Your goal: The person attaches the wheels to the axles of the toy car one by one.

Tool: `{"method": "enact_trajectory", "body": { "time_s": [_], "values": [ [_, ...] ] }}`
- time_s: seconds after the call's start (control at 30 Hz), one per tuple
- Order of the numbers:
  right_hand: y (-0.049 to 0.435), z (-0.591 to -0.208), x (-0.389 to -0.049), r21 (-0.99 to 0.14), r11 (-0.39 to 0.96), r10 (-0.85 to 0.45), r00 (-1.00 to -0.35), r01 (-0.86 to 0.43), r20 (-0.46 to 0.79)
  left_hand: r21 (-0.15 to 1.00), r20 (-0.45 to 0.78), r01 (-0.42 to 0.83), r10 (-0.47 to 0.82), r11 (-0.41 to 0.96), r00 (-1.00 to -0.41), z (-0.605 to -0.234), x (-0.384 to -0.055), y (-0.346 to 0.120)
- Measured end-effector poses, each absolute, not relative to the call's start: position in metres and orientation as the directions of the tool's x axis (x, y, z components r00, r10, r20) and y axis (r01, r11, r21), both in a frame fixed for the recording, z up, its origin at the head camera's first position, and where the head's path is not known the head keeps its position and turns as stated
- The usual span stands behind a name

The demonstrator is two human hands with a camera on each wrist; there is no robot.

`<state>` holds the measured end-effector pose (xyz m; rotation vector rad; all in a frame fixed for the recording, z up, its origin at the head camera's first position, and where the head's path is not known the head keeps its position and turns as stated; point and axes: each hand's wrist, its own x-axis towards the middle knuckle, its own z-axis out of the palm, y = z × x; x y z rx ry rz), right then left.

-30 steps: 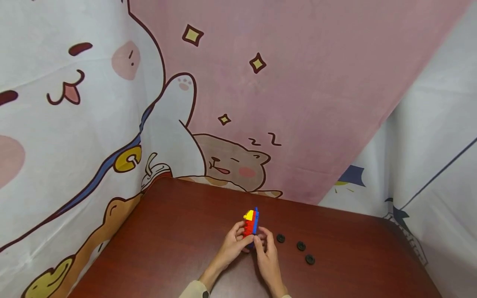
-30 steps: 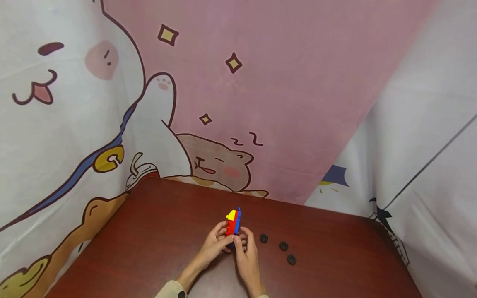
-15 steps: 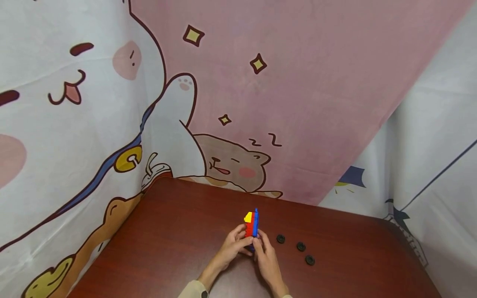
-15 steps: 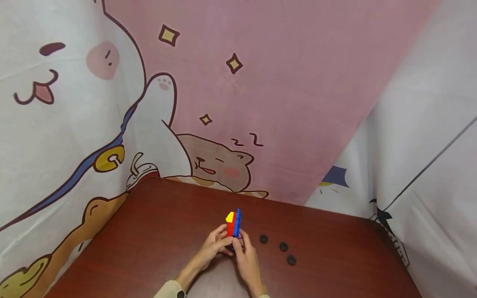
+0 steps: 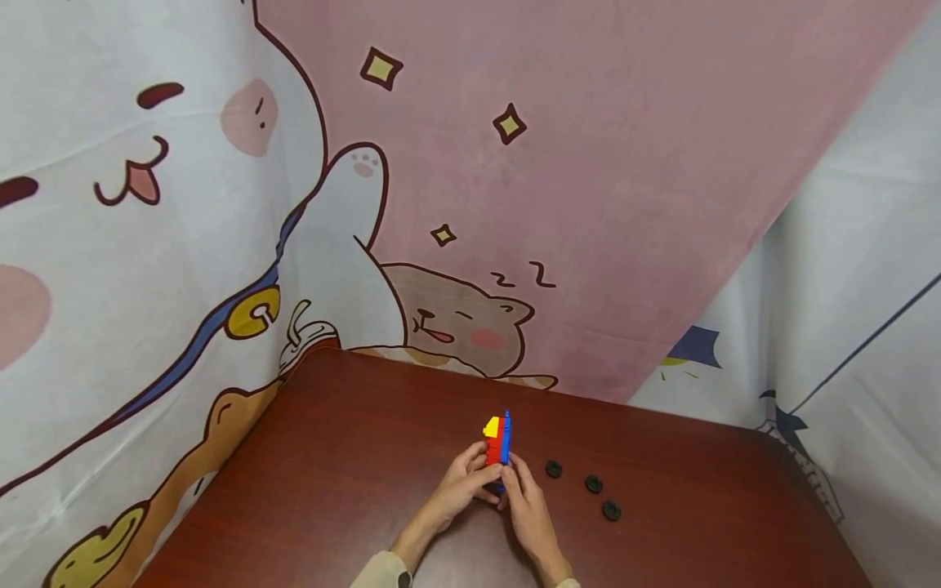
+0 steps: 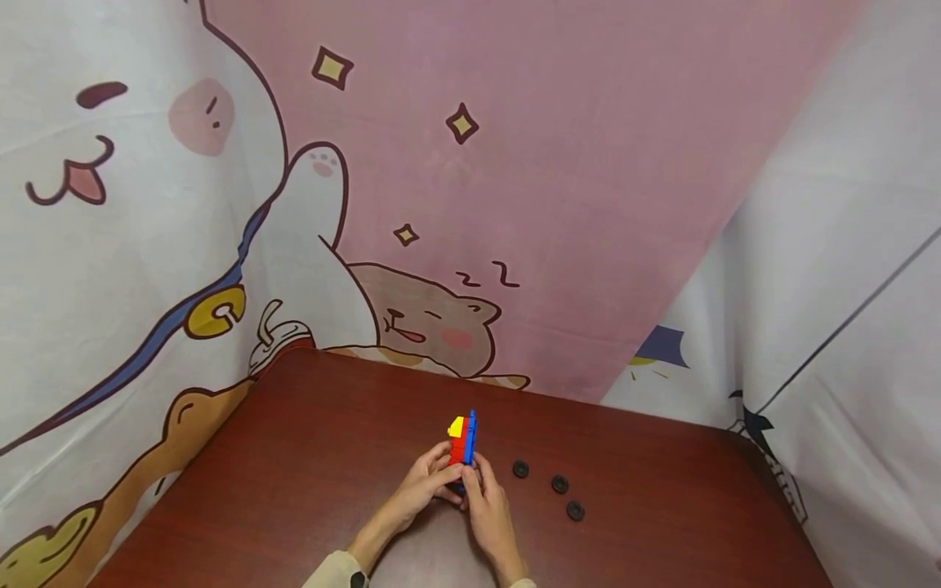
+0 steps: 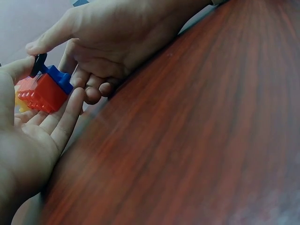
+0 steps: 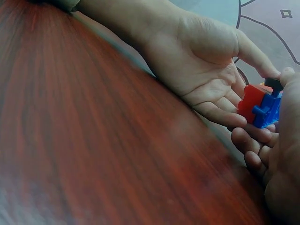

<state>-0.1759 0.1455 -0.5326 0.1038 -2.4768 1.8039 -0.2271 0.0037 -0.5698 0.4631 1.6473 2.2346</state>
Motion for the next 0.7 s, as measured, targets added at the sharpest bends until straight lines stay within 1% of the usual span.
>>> {"method": "enact_trajectory", "body": {
  "time_s": [0.13,0.23,0.4,0.47,0.7],
  "values": [
    [0.147,-0.535,-0.178,-0.961,0.256,-0.038,-0.995,-0.102,0.096,0.958,0.058,-0.072,0.436,-0.277,-0.898,-0.571,-0.227,0.005],
    [0.150,-0.548,-0.184,-0.970,0.216,-0.046,-0.994,-0.108,0.100,0.959,0.066,-0.065,0.439,-0.277,-0.896,-0.572,-0.227,0.005],
    [0.154,-0.570,-0.193,-0.964,0.235,-0.033,-0.992,-0.123,0.118,0.958,0.070,-0.063,0.446,-0.278,-0.893,-0.572,-0.227,0.004],
    [0.155,-0.573,-0.194,-0.962,0.238,-0.031,-0.991,-0.132,0.128,0.960,0.062,-0.069,0.445,-0.273,-0.893,-0.572,-0.228,0.004],
    [0.157,-0.571,-0.194,-0.975,0.181,-0.032,-0.991,-0.132,0.129,0.967,0.062,-0.053,0.434,-0.249,-0.899,-0.572,-0.227,0.005]
  ]
}}
